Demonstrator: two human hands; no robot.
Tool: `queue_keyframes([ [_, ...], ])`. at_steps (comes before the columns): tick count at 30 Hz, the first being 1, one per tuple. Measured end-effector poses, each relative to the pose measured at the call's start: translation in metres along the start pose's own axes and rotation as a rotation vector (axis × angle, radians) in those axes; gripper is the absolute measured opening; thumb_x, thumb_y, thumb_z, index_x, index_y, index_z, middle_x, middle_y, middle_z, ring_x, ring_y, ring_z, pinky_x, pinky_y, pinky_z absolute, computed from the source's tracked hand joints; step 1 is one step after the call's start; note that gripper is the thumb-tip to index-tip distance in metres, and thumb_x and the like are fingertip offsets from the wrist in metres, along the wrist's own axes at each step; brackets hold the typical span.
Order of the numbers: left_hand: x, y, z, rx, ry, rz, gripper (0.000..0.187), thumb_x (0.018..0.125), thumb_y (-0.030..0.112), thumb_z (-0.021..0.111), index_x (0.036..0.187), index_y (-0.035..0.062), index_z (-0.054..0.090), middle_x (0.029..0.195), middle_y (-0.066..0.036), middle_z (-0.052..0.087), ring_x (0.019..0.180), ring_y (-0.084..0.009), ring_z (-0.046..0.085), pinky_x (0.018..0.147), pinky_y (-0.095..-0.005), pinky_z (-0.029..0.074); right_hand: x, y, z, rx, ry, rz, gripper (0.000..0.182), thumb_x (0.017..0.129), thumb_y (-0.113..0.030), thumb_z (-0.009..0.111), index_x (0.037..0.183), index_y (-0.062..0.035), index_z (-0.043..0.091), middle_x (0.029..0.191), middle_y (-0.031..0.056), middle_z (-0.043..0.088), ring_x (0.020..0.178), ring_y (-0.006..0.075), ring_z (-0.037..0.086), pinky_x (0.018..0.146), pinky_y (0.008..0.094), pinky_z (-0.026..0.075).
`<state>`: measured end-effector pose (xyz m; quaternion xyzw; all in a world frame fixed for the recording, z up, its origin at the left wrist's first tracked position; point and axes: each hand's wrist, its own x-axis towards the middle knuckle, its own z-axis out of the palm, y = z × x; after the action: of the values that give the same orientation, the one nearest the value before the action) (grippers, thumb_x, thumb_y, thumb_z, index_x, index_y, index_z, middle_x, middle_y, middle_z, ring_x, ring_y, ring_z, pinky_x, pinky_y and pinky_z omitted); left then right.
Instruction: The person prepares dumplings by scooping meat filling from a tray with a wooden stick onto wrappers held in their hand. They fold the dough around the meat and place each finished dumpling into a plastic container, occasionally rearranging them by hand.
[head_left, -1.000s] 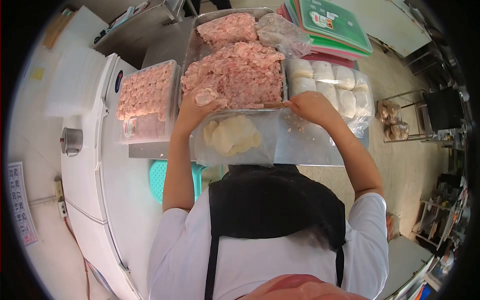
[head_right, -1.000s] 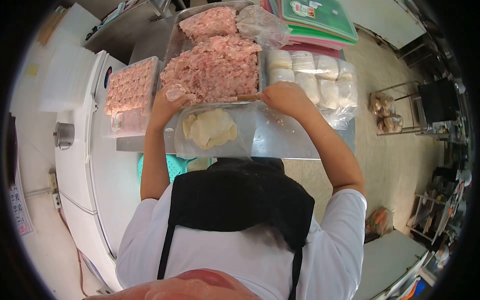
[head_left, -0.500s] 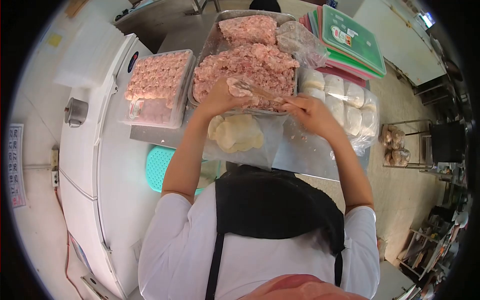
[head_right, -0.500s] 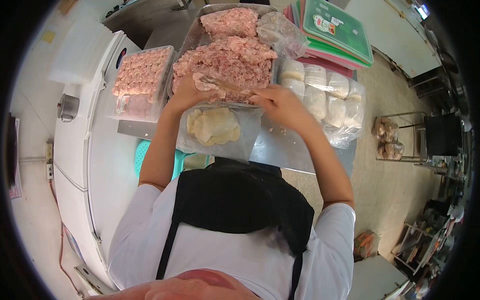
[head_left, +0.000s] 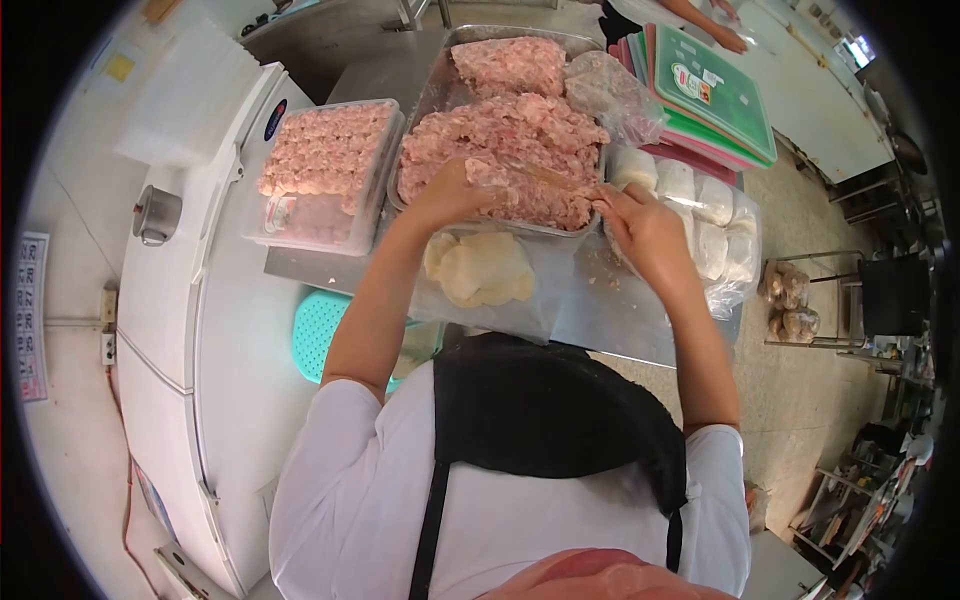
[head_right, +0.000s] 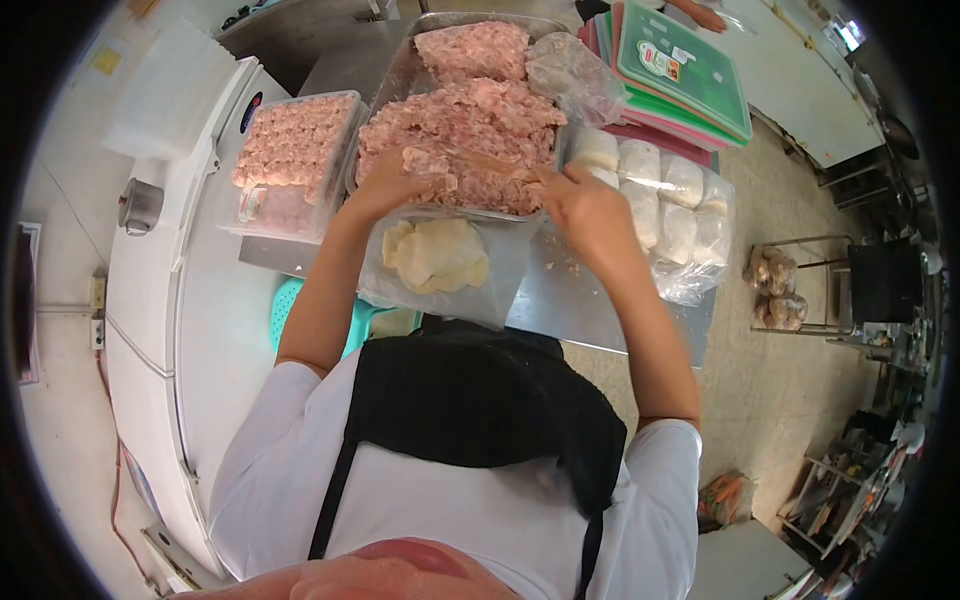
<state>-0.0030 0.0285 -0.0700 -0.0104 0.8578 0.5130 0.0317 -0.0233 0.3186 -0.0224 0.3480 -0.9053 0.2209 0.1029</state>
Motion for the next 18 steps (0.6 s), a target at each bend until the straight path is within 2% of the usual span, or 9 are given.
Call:
queue_keyframes([
  [2,0.001,0.01,-0.007,-0.011,-0.106,-0.124,0.048,0.074,0.023,0.075,0.114,-0.0005,0.061,0.108,-0.009,0.065,0.092,-0.0173,0.061,0.085,-0.0323,0.048,-0.001,-0.018,0.018,0.081,0.062,-0.11,0.024,0.087,-0.015,0.062,0.11,-0.0075,0.064,0.081,0.0122,0.058,0.075,0.0328,0.061,0.061,0.0405,0.05],
  [3,0.006,0.002,-0.007,-0.004,-0.121,-0.089,0.05,0.074,0.023,0.074,0.116,-0.0004,0.06,0.109,-0.009,0.064,0.092,-0.0175,0.061,0.085,-0.0323,0.048,-0.002,-0.022,0.032,0.121,0.091,-0.166,0.024,0.087,-0.015,0.061,0.11,-0.0084,0.064,0.081,0.0119,0.057,0.074,0.0326,0.06,0.059,0.0408,0.049],
  [4,0.013,-0.011,-0.007,0.004,-0.137,-0.055,0.052,0.075,0.023,0.074,0.118,-0.0003,0.059,0.11,-0.01,0.064,0.092,-0.0177,0.061,0.085,-0.0323,0.048,0.0,-0.019,0.055,0.121,0.014,-0.025,0.025,0.089,-0.018,0.06,0.112,-0.0119,0.065,0.088,0.0141,0.06,0.077,0.0337,0.062,0.067,0.0425,0.05],
  [7,0.005,-0.017,-0.019,0.055,-0.075,-0.011,0.056,0.075,0.023,0.075,0.123,0.0003,0.056,0.114,-0.01,0.062,0.094,-0.0181,0.061,0.087,-0.0319,0.047,0.001,0.015,0.078,-0.106,-0.166,0.194,0.027,0.091,-0.022,0.056,0.115,-0.012,0.063,0.086,0.0159,0.061,0.078,0.0351,0.062,0.068,0.0442,0.049],
  [8,0.0,-0.016,-0.024,0.079,-0.045,-0.007,0.057,0.075,0.022,0.075,0.124,0.0005,0.055,0.116,-0.01,0.061,0.095,-0.0182,0.06,0.088,-0.0317,0.047,-0.002,0.022,0.074,-0.018,-0.215,0.252,0.028,0.092,-0.027,0.055,0.112,-0.0106,0.065,0.088,0.0183,0.063,0.081,0.0369,0.062,0.07,0.0442,0.049],
  [11,-0.004,-0.023,-0.044,-0.099,-0.028,0.253,0.059,0.075,0.021,0.076,0.126,0.0016,0.054,0.119,-0.01,0.06,0.102,-0.0182,0.058,0.092,-0.0311,0.045,-0.003,0.013,0.042,0.058,-0.166,0.343,0.024,0.091,-0.021,0.058,0.11,-0.009,0.067,0.09,0.0164,0.065,0.085,0.0349,0.063,0.073,0.0408,0.05],
  [14,-0.018,0.002,-0.071,-0.042,-0.019,0.402,0.059,0.073,0.029,0.076,0.123,0.0035,0.057,0.114,-0.018,0.064,0.107,-0.0236,0.059,0.091,-0.0336,0.047,0.004,-0.022,0.023,0.45,0.03,0.293,0.023,0.089,-0.015,0.061,0.109,-0.0059,0.067,0.092,0.0177,0.064,0.084,0.0343,0.063,0.075,0.039,0.05],
  [17,-0.018,-0.004,-0.086,0.004,-0.125,0.308,0.052,0.073,0.025,0.076,0.118,0.004,0.061,0.112,-0.016,0.065,0.105,-0.0234,0.059,0.09,-0.0333,0.047,0.022,-0.075,0.024,0.588,-0.059,0.072,0.026,0.092,-0.016,0.061,0.114,-0.0008,0.064,0.091,0.0133,0.066,0.08,0.0237,0.063,0.079,0.0305,0.047],
  [18,-0.018,-0.003,-0.093,0.018,-0.145,0.37,0.051,0.073,0.025,0.076,0.117,0.0031,0.062,0.11,-0.016,0.065,0.103,-0.0232,0.06,0.089,-0.0331,0.047,0.026,-0.09,0.035,0.433,-0.101,0.039,0.025,0.092,-0.014,0.061,0.112,-0.0018,0.065,0.093,0.0148,0.065,0.081,0.0265,0.063,0.076,0.032,0.048],
])
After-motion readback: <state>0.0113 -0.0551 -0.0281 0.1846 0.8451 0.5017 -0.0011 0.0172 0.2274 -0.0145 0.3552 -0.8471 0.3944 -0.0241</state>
